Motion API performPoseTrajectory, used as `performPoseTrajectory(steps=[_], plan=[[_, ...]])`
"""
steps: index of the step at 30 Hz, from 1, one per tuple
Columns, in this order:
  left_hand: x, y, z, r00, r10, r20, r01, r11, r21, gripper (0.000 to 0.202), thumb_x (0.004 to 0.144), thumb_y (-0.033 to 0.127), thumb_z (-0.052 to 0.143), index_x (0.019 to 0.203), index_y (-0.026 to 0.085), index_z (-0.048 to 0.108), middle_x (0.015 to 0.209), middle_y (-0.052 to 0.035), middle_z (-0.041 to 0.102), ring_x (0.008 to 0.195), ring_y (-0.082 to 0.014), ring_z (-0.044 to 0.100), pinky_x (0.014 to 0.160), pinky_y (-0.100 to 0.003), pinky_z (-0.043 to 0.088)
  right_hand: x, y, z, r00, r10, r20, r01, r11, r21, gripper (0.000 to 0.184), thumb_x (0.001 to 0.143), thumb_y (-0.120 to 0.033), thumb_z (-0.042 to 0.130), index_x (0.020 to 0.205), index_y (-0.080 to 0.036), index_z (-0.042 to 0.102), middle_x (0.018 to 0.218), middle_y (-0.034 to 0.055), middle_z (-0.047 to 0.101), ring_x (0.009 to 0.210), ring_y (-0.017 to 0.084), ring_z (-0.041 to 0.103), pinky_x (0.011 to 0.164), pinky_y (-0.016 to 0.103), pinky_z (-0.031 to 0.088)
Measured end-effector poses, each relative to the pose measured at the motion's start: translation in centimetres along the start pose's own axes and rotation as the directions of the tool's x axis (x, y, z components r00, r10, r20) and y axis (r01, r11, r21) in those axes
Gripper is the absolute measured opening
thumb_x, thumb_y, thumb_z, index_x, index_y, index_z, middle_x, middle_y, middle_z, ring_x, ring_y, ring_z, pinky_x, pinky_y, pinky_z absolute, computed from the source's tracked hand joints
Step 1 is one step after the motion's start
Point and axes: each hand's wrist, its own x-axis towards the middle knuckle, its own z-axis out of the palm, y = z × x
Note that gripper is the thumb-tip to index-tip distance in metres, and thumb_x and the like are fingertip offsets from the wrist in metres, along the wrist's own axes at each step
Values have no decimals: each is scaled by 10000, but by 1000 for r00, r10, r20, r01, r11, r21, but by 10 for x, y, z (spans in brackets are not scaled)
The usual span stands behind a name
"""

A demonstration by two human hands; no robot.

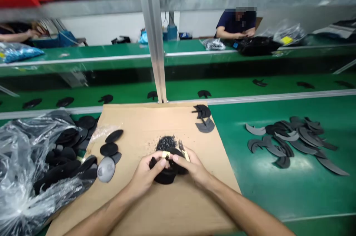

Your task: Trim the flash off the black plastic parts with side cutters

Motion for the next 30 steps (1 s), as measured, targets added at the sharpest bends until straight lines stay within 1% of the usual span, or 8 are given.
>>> performPoseTrajectory(steps=[7, 10, 12, 13, 17, 21, 26, 30], plan=[[47, 73, -11, 882, 451, -135, -397, 867, 301, 467, 1007, 587, 413, 1166, 191, 606, 1072, -79, 633, 998, -196, 601, 920, -292, 490, 0, -8, -11, 996, 2, -94, 15, 984, 180, 177, 721, -329, 649, 782, -175, 587, 707, 17, 610, 610, 131, 508, 586, 262, 371], [92, 149, -5, 548, 835, -51, -631, 453, 630, 506, 1024, 598, 341, 1196, 172, 552, 1111, -99, 606, 1021, -200, 593, 972, -332, 464, 0, -7, -14, 986, 21, -168, 17, 976, 218, 268, 699, -359, 730, 809, -194, 549, 703, -18, 567, 570, 106, 448, 573, 255, 350], [130, 203, 3, 303, 944, 130, -617, 90, 782, 583, 1012, 645, 292, 1221, 152, 524, 1120, -122, 599, 1060, -235, 584, 1007, -393, 443, 0, -4, -16, 981, 41, -190, 1, 977, 215, 368, 713, -447, 773, 826, -206, 519, 642, -46, 503, 564, 104, 414, 571, 249, 331], [150, 229, 7, 251, 942, 224, -560, -48, 827, 607, 1009, 655, 275, 1241, 148, 514, 1142, -138, 594, 1110, -267, 572, 1029, -430, 425, 1, -3, -17, 980, 51, -194, -8, 977, 212, 415, 721, -502, 778, 831, -212, 502, 619, -56, 476, 568, 108, 408, 572, 247, 326], [218, 314, 22, 341, 874, 346, -270, -261, 927, 610, 1014, 609, 338, 1260, 84, 525, 1248, -215, 556, 1264, -374, 481, 1101, -558, 319, 4, -1, -20, 978, 38, -205, 8, 975, 220, 541, 689, -611, 804, 841, -228, 453, 615, -73, 433, 575, 106, 383, 589, 246, 324], [239, 344, 33, 458, 832, 312, -137, -281, 950, 603, 925, 653, 532, 1149, 97, 602, 1238, -212, 576, 1302, -400, 399, 1129, -588, 275, 5, -5, -21, 979, -12, -203, 63, 966, 249, 580, 640, -570, 861, 839, -233, 432, 654, -76, 423, 585, 97, 354, 589, 242, 309], [189, 288, 39, 467, 720, 514, -335, -394, 856, 343, 991, 486, 466, 991, 202, 657, 1084, -148, 647, 1066, -329, 569, 932, -483, 433, 11, -6, -23, 968, -88, -235, 142, 965, 220, 574, 607, -553, 890, 811, -229, 464, 721, -54, 459, 630, 108, 379, 595, 251, 323], [133, 187, 24, 784, 303, 542, -545, -83, 834, 448, 992, 514, 459, 752, 171, 620, 684, -57, 597, 652, -209, 577, 686, -341, 444, 14, -8, -24, 953, -96, -286, 149, 974, 171, 569, 587, -539, 910, 856, -224, 519, 781, -38, 497, 699, 123, 438, 650, 253, 378]])
